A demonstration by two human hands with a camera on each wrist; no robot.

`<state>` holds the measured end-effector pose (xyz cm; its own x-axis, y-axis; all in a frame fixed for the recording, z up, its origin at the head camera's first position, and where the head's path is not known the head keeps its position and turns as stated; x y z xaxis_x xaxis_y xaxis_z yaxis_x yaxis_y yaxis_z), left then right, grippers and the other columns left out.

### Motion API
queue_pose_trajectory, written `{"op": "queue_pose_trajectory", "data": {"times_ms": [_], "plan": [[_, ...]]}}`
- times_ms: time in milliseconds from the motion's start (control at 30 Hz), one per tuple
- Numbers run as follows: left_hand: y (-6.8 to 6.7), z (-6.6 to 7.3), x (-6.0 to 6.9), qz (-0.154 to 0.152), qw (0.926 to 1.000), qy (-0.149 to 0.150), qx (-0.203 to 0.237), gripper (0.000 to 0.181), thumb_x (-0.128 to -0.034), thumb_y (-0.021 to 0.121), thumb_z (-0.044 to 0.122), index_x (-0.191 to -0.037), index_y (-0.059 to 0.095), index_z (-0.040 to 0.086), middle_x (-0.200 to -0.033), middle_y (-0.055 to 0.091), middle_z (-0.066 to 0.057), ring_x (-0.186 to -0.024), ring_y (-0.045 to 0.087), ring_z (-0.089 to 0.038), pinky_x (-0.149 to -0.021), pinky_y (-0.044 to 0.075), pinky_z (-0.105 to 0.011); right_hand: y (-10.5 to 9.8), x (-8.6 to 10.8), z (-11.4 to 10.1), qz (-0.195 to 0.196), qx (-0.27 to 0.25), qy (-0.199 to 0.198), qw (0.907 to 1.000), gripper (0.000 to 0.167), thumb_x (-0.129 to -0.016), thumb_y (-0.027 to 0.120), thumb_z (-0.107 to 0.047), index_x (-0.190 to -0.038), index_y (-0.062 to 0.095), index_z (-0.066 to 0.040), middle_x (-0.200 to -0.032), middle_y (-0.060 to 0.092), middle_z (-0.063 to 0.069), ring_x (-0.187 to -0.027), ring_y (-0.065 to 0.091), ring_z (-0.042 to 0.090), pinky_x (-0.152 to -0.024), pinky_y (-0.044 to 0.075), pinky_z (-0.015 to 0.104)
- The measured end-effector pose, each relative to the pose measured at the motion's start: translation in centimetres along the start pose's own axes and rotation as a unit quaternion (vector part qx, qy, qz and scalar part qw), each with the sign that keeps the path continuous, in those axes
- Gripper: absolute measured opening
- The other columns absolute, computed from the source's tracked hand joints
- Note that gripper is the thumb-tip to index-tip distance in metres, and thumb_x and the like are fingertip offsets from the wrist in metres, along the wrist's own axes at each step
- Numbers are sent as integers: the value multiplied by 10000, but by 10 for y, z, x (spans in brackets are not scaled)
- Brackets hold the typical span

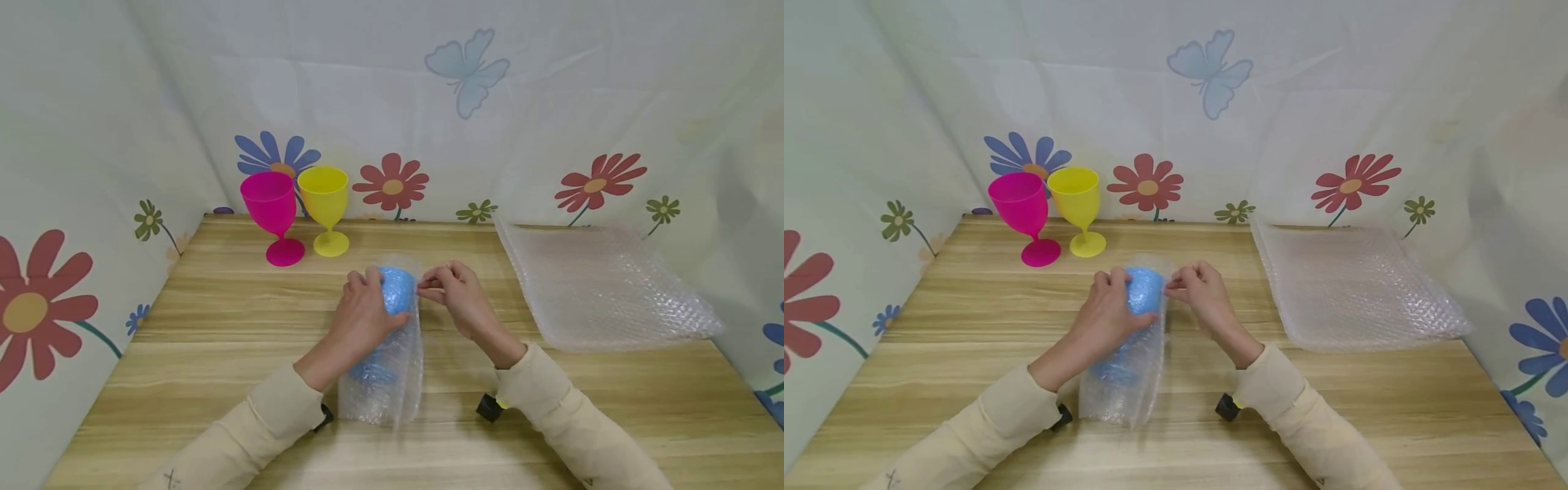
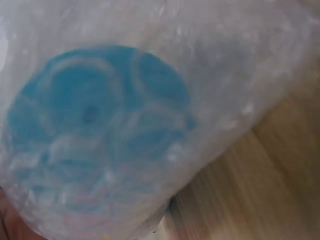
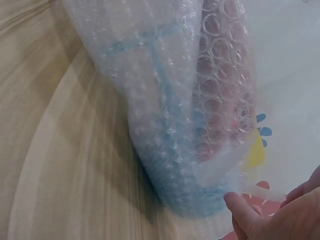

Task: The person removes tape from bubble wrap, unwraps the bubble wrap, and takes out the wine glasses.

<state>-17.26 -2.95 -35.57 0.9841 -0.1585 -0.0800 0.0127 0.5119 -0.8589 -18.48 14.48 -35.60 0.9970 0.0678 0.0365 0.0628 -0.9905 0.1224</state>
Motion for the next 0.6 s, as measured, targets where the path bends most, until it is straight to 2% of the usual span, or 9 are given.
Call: {"op": "queue_pose_trajectory", "data": {"times_ms": [100, 200, 467, 533, 600], "plan": [[1, -3, 0, 61, 9998, -15, 199, 740, -797, 895, 381, -1235, 432, 6, -1111, 454, -210, -966, 515, -336, -781, 518, -416, -3, 2, 1, 76, -113, -139, 9998, 196, -1098, 410, -74, -1081, 505, 97, -1106, 569, 231, -1029, 662, 335, -936, 572, 371], [0, -4, 0, 85, 9993, -50, 350, 716, -801, 880, 347, -1233, 424, 2, -1110, 447, -216, -957, 513, -342, -789, 518, -431, -8, 8, 0, 160, -11, -237, 9996, 182, -1088, 455, -75, -1084, 525, 93, -1090, 577, 221, -1040, 649, 345, -931, 575, 364], [-2, -7, 1, -56, 9979, -283, 588, 649, -815, 839, 301, -1187, 389, 19, -1090, 407, -196, -901, 495, -320, -741, 490, -407, -19, 23, -1, 230, 103, -233, 9994, 162, -1093, 472, -96, -1062, 525, 54, -1066, 560, 186, -961, 659, 265, -934, 573, 365], [-2, -8, 1, -68, 9978, -278, 597, 657, -817, 834, 302, -1208, 392, 14, -1099, 409, -199, -902, 494, -317, -738, 491, -408, -20, 29, 0, 239, 357, -185, 9989, 174, -1086, 493, -106, -1022, 523, 53, -1071, 568, 181, -961, 665, 282, -938, 573, 383], [-1, -9, 1, -58, 9978, -273, 609, 677, -815, 834, 303, -1235, 395, 5, -1111, 411, -207, -911, 493, -319, -748, 495, -412, -19, 37, 2, 120, 1009, -139, 9947, 203, -1076, 540, -145, -984, 528, 36, -1057, 587, 175, -968, 669, 294, -928, 577, 398]]}}
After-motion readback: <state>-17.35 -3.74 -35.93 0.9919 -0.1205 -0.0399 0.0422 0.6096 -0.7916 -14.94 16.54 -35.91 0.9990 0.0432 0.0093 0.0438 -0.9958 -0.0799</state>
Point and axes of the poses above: each hand's wrist, its own x-axis away from the middle knuckle, its own y-axis out of the palm, z = x × y, the point moved 3 cm from there along -x, towards the middle knuckle
